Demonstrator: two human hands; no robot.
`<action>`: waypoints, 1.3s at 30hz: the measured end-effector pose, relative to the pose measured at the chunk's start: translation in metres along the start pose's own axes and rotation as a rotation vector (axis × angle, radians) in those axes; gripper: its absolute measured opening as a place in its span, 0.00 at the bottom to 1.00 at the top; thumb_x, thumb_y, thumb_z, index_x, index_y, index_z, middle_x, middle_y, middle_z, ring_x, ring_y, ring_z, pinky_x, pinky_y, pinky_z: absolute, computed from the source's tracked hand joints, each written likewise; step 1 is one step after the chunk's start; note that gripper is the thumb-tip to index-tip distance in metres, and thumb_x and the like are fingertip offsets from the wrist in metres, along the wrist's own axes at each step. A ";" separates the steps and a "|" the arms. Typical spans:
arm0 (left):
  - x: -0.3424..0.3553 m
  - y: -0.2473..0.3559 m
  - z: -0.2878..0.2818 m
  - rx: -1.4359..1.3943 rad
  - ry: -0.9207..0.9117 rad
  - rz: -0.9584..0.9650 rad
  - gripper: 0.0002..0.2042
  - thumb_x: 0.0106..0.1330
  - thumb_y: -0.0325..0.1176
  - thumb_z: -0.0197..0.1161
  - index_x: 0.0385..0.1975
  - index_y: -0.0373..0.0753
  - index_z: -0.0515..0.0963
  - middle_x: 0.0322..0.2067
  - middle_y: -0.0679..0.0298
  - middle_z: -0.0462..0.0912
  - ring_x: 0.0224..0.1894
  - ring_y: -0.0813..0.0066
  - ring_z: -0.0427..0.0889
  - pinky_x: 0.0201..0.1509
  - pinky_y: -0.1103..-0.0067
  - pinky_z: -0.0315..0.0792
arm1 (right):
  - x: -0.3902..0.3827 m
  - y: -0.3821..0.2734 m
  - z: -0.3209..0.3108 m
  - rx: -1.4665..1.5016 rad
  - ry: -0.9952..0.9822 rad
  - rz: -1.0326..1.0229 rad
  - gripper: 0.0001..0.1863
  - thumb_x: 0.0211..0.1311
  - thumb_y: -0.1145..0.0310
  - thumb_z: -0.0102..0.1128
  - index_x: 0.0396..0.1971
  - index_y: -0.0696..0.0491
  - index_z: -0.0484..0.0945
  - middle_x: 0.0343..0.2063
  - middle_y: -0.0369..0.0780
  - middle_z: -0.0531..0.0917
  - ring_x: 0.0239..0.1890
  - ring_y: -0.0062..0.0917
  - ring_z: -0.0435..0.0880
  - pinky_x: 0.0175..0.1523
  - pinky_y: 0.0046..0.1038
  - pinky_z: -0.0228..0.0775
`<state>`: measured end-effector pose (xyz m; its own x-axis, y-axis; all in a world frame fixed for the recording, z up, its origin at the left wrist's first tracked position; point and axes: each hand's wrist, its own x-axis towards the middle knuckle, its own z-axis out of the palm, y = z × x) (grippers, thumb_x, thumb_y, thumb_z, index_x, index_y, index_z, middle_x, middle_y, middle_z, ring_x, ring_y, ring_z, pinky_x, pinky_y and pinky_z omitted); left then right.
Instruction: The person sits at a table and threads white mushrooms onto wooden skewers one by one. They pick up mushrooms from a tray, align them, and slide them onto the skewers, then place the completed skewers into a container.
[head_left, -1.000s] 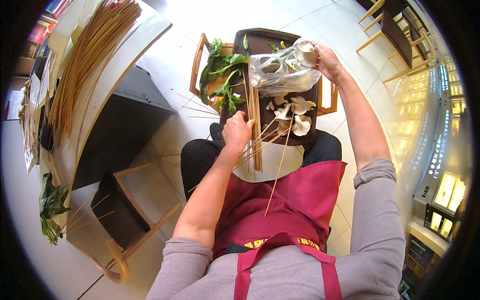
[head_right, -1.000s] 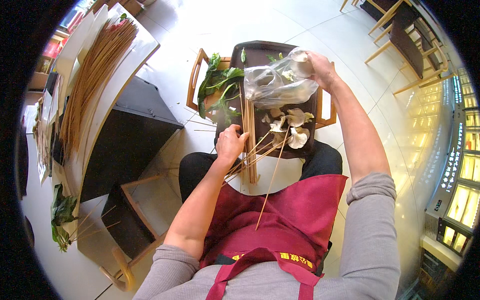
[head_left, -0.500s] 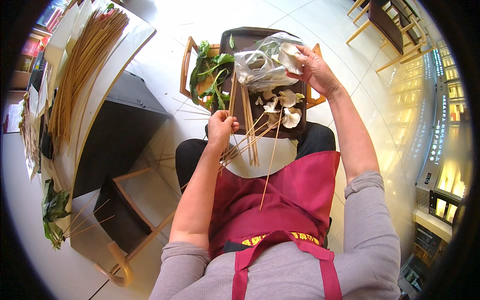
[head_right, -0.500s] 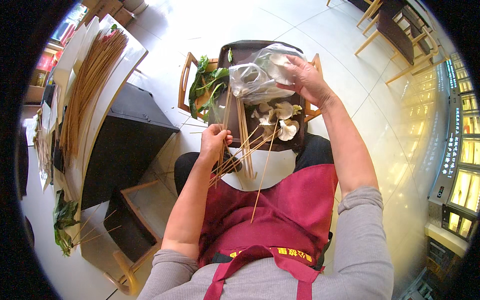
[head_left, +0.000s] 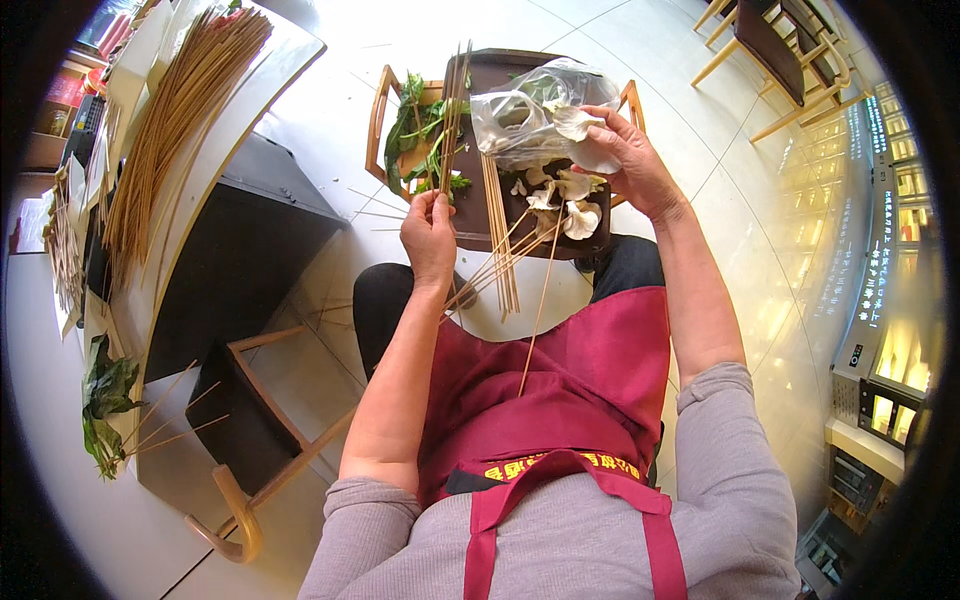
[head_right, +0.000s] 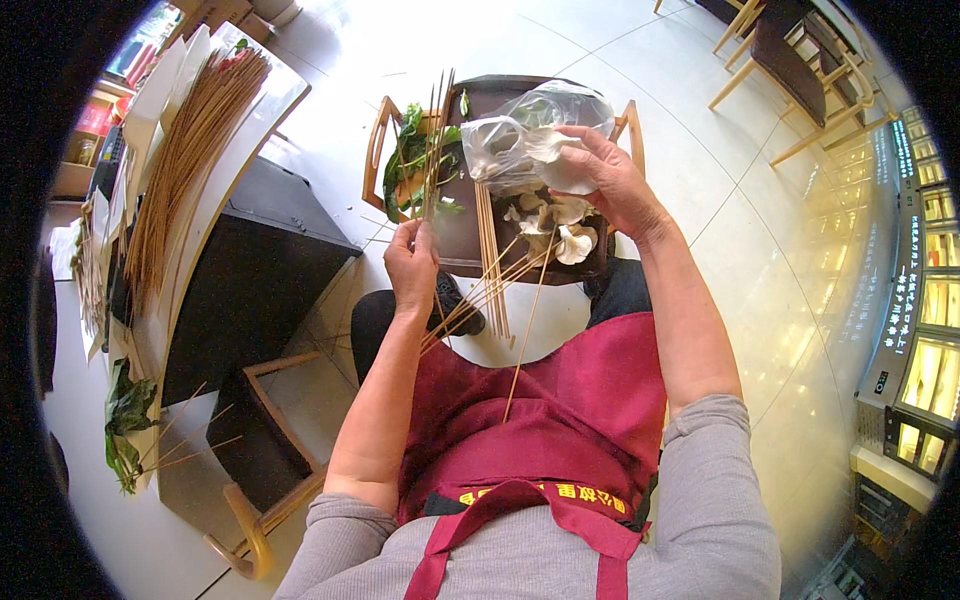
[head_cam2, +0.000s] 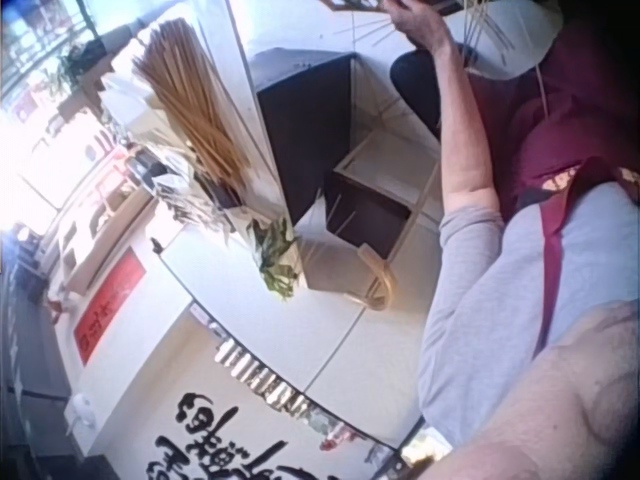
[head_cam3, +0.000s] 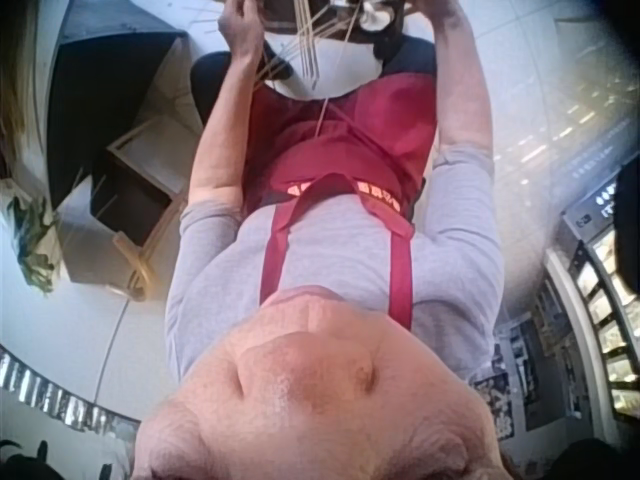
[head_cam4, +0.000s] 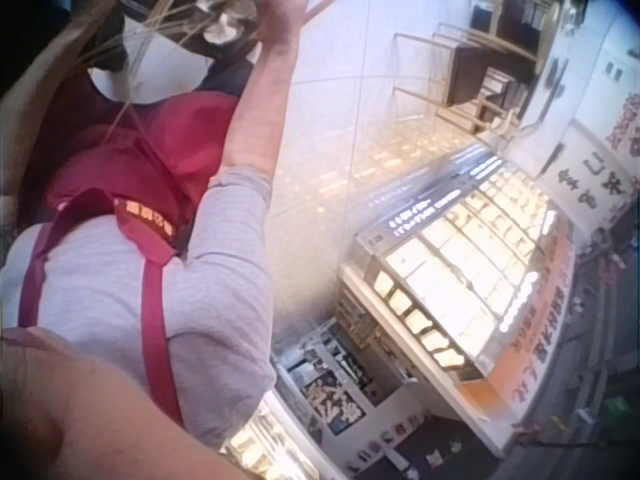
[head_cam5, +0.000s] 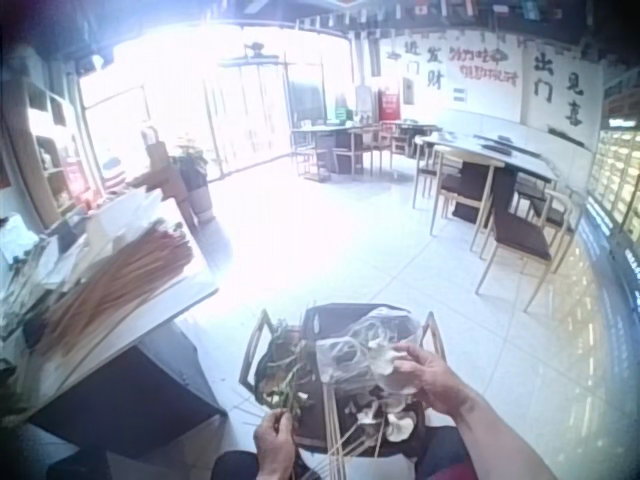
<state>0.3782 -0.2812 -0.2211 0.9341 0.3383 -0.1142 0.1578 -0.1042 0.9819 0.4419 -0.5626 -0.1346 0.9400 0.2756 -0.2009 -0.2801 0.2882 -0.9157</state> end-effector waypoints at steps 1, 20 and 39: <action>-0.001 0.008 0.000 -0.042 -0.018 -0.011 0.08 0.73 0.32 0.59 0.40 0.34 0.79 0.23 0.71 0.79 0.20 0.89 0.69 0.22 0.86 0.62 | -0.001 0.001 0.002 0.024 -0.005 -0.003 0.20 0.70 0.64 0.59 0.59 0.51 0.72 0.52 0.40 0.79 0.52 0.27 0.83 0.54 0.35 0.84; 0.000 0.113 -0.004 -0.187 -0.279 0.037 0.08 0.72 0.31 0.61 0.44 0.34 0.79 0.26 0.68 0.81 0.17 0.92 0.63 0.16 0.89 0.54 | -0.015 0.000 0.008 0.225 -0.004 -0.058 0.17 0.67 0.71 0.63 0.54 0.53 0.78 0.48 0.45 0.83 0.49 0.34 0.85 0.53 0.35 0.84; -0.138 0.130 -0.144 0.271 -0.301 -0.072 0.04 0.69 0.24 0.64 0.39 0.31 0.78 0.26 0.74 0.76 0.27 0.90 0.68 0.30 0.88 0.65 | -0.080 -0.012 0.039 -0.052 -0.156 -0.019 0.16 0.65 0.69 0.64 0.51 0.55 0.79 0.42 0.36 0.84 0.44 0.20 0.83 0.50 0.23 0.78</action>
<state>0.2233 -0.2064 -0.0563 0.9633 0.0692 -0.2594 0.2670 -0.3469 0.8991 0.3623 -0.5522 -0.0941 0.9025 0.4105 -0.1303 -0.2482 0.2483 -0.9364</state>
